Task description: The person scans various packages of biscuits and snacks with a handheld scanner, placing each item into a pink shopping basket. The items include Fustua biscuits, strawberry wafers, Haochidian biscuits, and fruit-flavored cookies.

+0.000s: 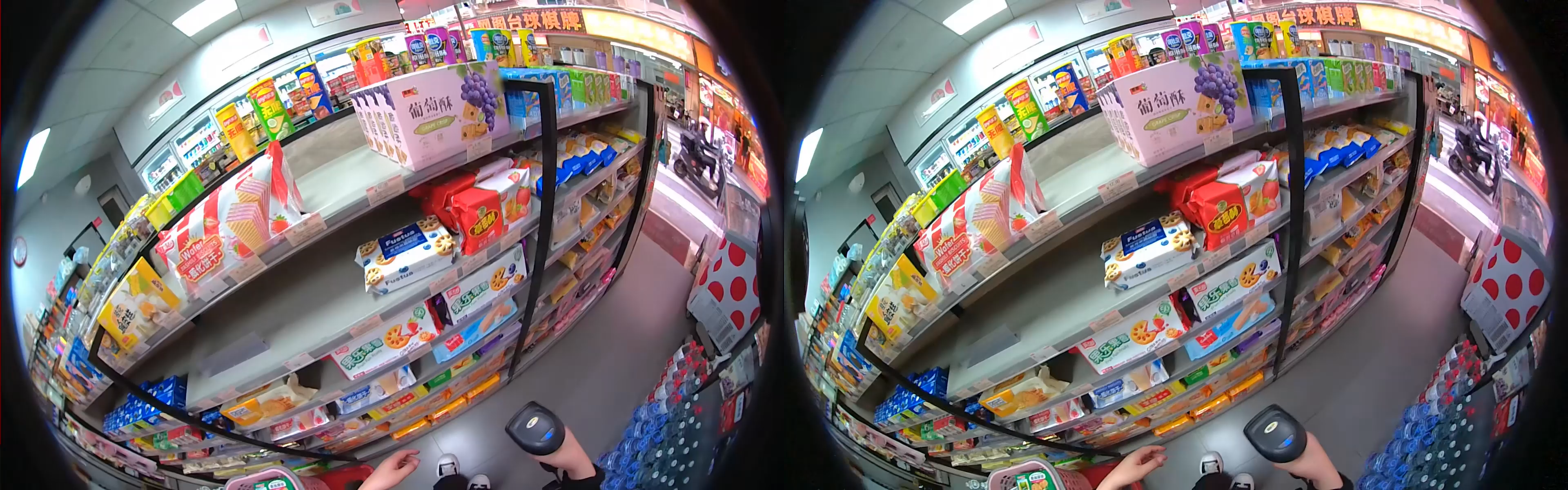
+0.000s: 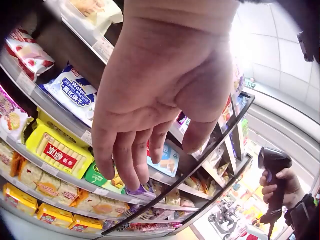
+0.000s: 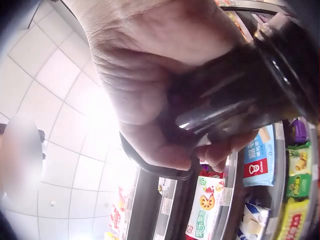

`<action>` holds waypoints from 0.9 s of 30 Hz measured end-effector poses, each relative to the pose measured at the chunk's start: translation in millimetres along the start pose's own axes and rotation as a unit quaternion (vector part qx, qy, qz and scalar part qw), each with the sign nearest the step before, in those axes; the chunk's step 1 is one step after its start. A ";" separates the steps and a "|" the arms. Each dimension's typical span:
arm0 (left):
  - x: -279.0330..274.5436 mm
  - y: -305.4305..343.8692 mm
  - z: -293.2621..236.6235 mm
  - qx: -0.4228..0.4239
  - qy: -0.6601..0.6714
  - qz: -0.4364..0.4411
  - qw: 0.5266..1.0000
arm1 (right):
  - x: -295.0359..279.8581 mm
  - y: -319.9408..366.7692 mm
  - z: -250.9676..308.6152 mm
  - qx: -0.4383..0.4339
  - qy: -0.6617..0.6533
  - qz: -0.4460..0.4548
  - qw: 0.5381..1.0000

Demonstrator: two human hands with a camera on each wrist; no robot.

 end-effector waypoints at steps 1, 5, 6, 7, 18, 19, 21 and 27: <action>-3.6 -6.3 -0.1 -0.009 0.015 -0.003 1.000 | 2.0 -3.0 6.3 -0.009 0.017 0.003 1.000; -19.8 -28.1 -1.0 0.004 -0.035 -0.004 0.999 | -2.5 -23.9 20.3 -0.066 0.080 -0.035 0.994; -26.4 -30.2 -13.6 0.015 -0.088 -0.054 0.995 | -4.8 -28.2 26.1 -0.071 0.078 -0.041 0.994; -27.3 -34.8 -42.0 0.018 -0.067 -0.036 0.997 | -7.5 -31.6 34.3 -0.074 0.085 -0.045 0.993; -87.7 -73.1 -241.2 0.248 -0.028 -0.060 0.966 | 2.8 -119.4 152.3 -0.240 0.113 -0.031 0.964; -92.6 -73.5 -259.7 0.288 -0.029 -0.081 0.954 | 6.5 -129.4 161.6 -0.244 0.115 -0.029 0.963; -102.8 -78.4 -284.9 0.359 -0.096 -0.135 0.918 | 13.2 -143.3 185.7 -0.298 0.122 -0.077 0.943; -109.2 -118.4 -320.5 0.365 -0.315 -0.267 0.834 | 25.7 -185.7 214.7 -0.356 0.147 -0.102 0.917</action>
Point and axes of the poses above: each hand's wrist, its own y-axis away from the middle knuckle, its own x-axis out of the palm, z = x × y, the point moved 6 cm from there along -y, towards the middle knuckle, and after that the axes turned 9 degrees about y, right-handed, at the moved point
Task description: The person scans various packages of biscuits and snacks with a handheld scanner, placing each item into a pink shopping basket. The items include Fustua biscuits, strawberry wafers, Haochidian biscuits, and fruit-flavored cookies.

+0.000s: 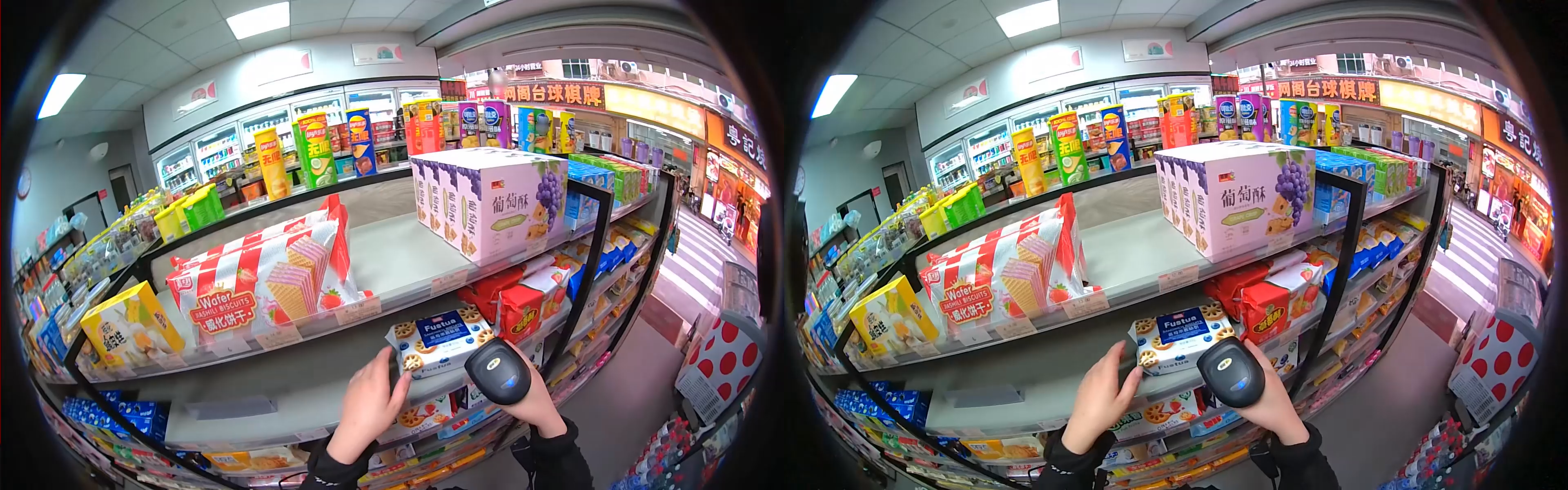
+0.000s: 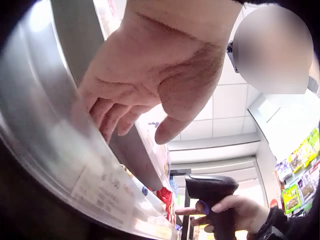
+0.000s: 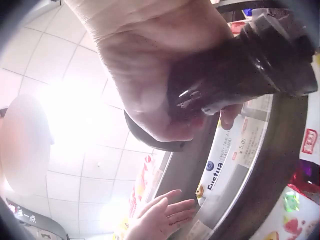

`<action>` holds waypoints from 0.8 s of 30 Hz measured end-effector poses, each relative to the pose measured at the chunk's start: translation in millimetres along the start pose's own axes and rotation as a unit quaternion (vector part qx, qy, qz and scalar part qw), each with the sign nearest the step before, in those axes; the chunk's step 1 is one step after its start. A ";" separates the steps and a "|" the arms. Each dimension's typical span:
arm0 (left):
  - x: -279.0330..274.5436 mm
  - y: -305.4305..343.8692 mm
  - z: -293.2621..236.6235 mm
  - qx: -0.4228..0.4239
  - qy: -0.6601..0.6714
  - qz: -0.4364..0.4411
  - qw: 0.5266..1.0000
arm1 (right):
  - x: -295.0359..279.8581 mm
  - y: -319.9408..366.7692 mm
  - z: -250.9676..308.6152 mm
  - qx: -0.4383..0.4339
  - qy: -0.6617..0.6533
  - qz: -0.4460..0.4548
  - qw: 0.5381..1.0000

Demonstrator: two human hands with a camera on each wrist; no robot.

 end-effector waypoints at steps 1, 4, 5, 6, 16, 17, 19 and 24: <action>6.2 -4.6 4.8 -0.031 -0.046 0.025 0.998 | 2.2 -5.5 -1.9 -0.005 0.024 0.015 1.000; 20.6 -13.2 18.5 -0.067 -0.092 0.061 0.992 | 3.6 -18.7 -4.2 -0.004 0.051 0.047 0.998; 25.7 -14.6 21.2 -0.074 -0.101 0.080 0.989 | 3.3 -20.6 -4.6 0.006 0.033 0.060 0.998; 30.5 -15.6 24.1 -0.082 -0.110 0.099 0.986 | 3.1 -22.7 -4.9 0.016 0.014 0.073 0.997; 41.9 -15.3 38.1 -0.073 -0.162 0.072 0.982 | 8.0 -34.9 -4.1 0.000 0.070 0.129 0.989; 41.5 -15.3 38.5 -0.074 -0.161 0.072 0.981 | 8.9 -35.7 -3.3 -0.014 0.078 0.132 0.988; 45.1 -16.9 38.5 -0.098 -0.075 0.121 0.985 | 9.7 -37.5 -0.5 -0.028 0.087 0.135 0.987; 33.8 -20.7 33.6 -0.168 0.023 0.133 0.976 | 13.8 -33.6 -7.9 0.002 -0.001 0.101 0.995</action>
Point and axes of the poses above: each hand's wrist, its own y-axis away from the middle knuckle, its own x-axis out of the palm, z = x × y, the point moved 6 cm from there along -y, towards the middle knuckle, and after that the axes turned 9 degrees about y, right-handed, at the moved point
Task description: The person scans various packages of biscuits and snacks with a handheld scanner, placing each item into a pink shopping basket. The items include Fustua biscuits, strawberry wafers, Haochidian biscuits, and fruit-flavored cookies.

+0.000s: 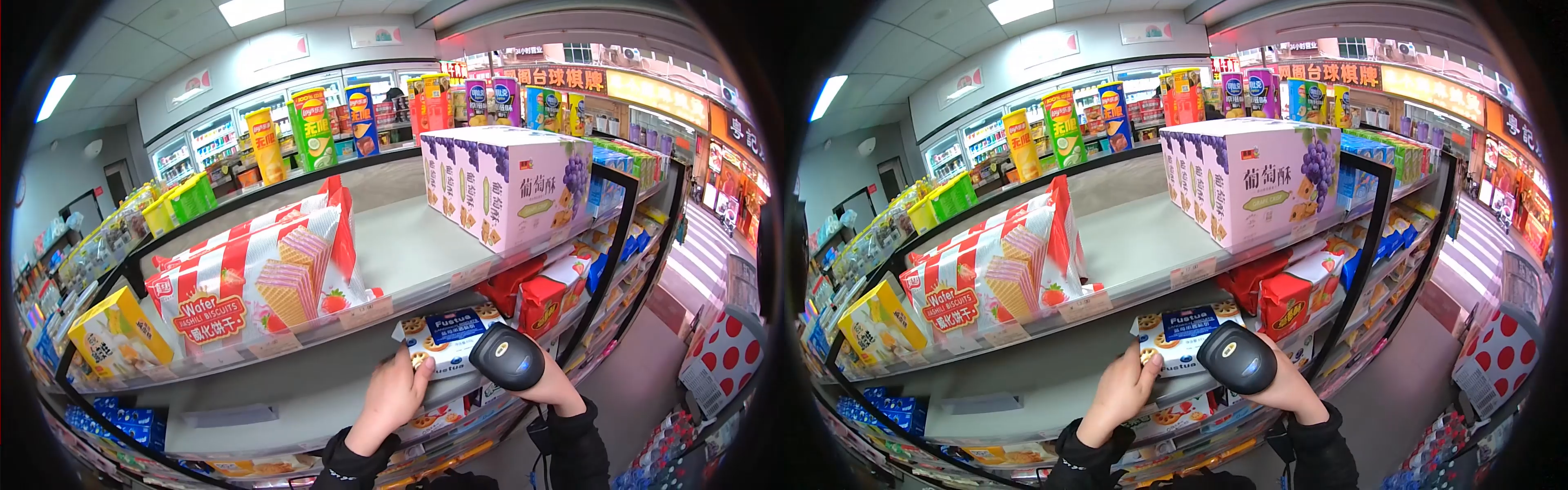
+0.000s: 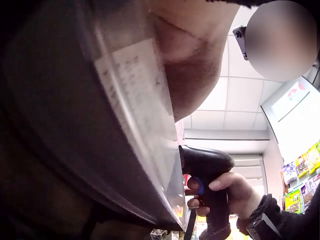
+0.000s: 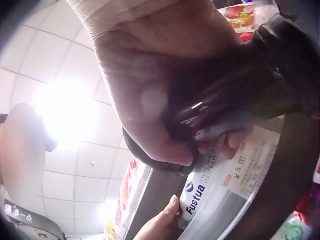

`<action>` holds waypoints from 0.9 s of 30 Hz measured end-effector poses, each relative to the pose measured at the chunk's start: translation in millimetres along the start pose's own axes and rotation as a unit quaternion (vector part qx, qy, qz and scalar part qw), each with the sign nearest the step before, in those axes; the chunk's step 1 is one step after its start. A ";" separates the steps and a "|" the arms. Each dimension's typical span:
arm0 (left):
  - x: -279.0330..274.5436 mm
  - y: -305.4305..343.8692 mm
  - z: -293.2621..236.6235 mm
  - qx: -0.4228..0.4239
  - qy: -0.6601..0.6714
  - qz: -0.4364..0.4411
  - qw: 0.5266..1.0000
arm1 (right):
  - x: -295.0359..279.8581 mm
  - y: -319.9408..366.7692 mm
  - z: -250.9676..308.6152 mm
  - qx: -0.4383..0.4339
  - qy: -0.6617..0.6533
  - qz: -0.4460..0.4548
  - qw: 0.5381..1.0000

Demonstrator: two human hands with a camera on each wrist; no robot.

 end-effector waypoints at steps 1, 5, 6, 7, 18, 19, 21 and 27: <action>-0.7 2.4 0.8 -0.040 0.062 0.019 0.997 | 1.6 1.7 0.4 0.003 -0.002 0.001 1.000; -6.7 10.5 1.5 0.089 0.227 -0.052 0.968 | 4.1 8.6 17.9 -0.023 -0.029 -0.005 0.999; -6.8 13.1 2.2 0.087 0.227 -0.053 0.969 | 4.8 10.3 22.5 -0.034 -0.033 -0.005 0.999; -10.6 17.4 1.8 0.101 0.273 -0.074 0.954 | 6.4 12.1 23.9 -0.033 -0.035 -0.003 0.999; -25.1 33.7 50.4 -0.052 0.527 -0.137 0.837 | 28.6 28.9 20.7 -0.047 -0.111 0.050 0.991; -28.8 34.4 47.4 -0.018 0.528 -0.153 0.835 | 28.7 29.9 22.7 -0.048 -0.111 0.053 0.991; -29.6 35.8 50.8 0.004 0.509 -0.177 0.843 | 28.5 32.1 28.9 -0.063 -0.098 0.058 0.991; -25.8 61.3 15.9 0.039 0.580 -0.136 0.802 | 18.2 53.9 30.9 -0.139 0.004 0.030 0.990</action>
Point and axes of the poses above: each hand's wrist, its own y-axis away from the middle knuckle, its own x-axis out of the palm, z = x × y, the point moved 6 cm from there along -y, towards the middle knuckle, and after that the axes turned 9 degrees about y, right-handed, at the moved point
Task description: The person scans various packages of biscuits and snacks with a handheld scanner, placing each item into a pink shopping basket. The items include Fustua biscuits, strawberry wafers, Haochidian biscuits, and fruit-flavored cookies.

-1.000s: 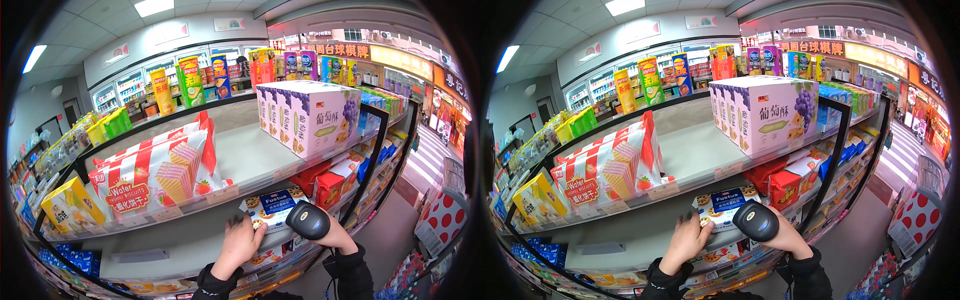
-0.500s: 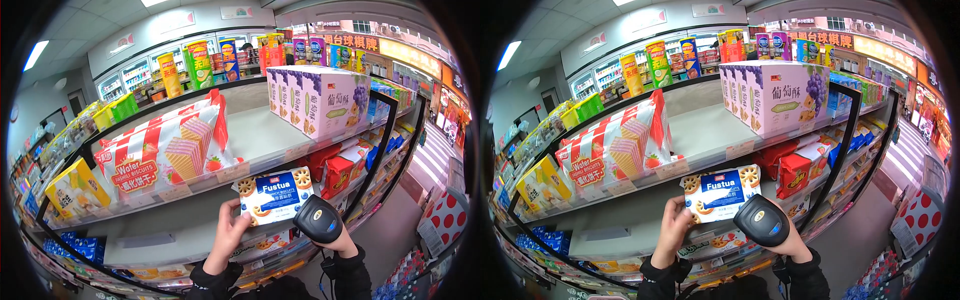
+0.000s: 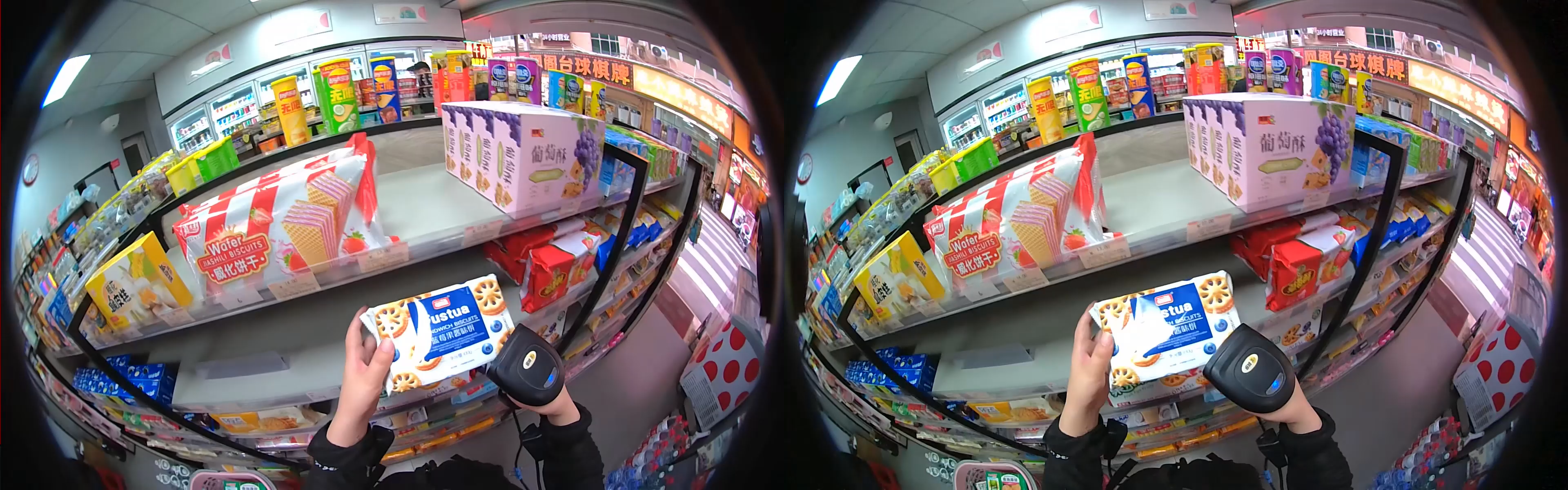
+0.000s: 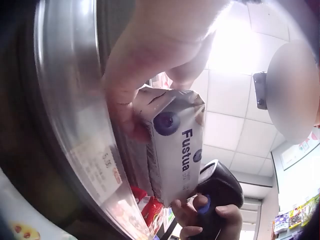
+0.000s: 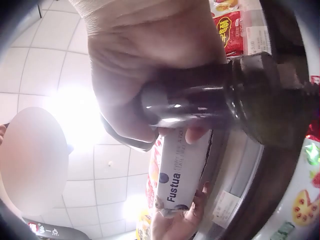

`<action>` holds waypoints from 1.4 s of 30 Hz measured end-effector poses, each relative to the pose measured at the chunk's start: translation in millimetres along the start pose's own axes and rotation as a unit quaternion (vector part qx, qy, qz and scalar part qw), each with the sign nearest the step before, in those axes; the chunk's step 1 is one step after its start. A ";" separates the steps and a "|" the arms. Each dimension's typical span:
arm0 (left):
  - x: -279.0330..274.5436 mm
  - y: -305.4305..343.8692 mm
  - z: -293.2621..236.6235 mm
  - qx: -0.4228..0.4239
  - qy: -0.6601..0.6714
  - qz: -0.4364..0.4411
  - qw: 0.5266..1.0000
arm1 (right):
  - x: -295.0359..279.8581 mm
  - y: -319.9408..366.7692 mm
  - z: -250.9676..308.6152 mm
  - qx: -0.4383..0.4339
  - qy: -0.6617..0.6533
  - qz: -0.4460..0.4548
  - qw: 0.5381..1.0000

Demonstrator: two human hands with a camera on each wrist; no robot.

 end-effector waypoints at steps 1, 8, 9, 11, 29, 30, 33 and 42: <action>3.6 5.8 2.4 -0.022 0.016 -0.006 1.000 | -3.7 3.4 5.1 0.006 0.000 0.000 1.000; 22.1 37.1 27.5 -0.111 0.109 -0.030 0.987 | -37.5 38.2 43.9 -0.040 -0.057 0.036 0.997; 30.1 44.4 30.7 -0.135 0.132 -0.022 0.982 | -41.5 51.2 32.0 0.013 -0.096 0.016 0.995; 42.5 60.1 32.2 -0.143 0.137 -0.030 0.980 | -47.7 72.4 26.8 0.067 -0.134 -0.006 0.989; 21.7 212.8 124.9 -0.324 0.256 -0.088 0.907 | 2.8 164.5 103.3 0.140 -0.411 0.261 0.862; 19.0 219.9 126.4 -0.319 0.276 -0.104 0.901 | 4.1 167.7 102.7 0.133 -0.424 0.240 0.863; -26.0 242.5 159.4 -0.290 0.323 -0.138 0.890 | 11.0 192.1 79.3 0.150 -0.423 0.188 0.873; 35.5 263.9 105.4 -0.306 0.380 -0.043 0.872 | 15.5 221.1 64.9 0.205 -0.431 0.201 0.856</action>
Point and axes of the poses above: each hand's wrist, its own y-axis away from the middle knuckle, its own x-axis out of the palm, z = x × y, the point moved 6 cm from there along -y, towards the middle knuckle, and after that the axes turned 9 degrees about y, right-handed, at the moved point
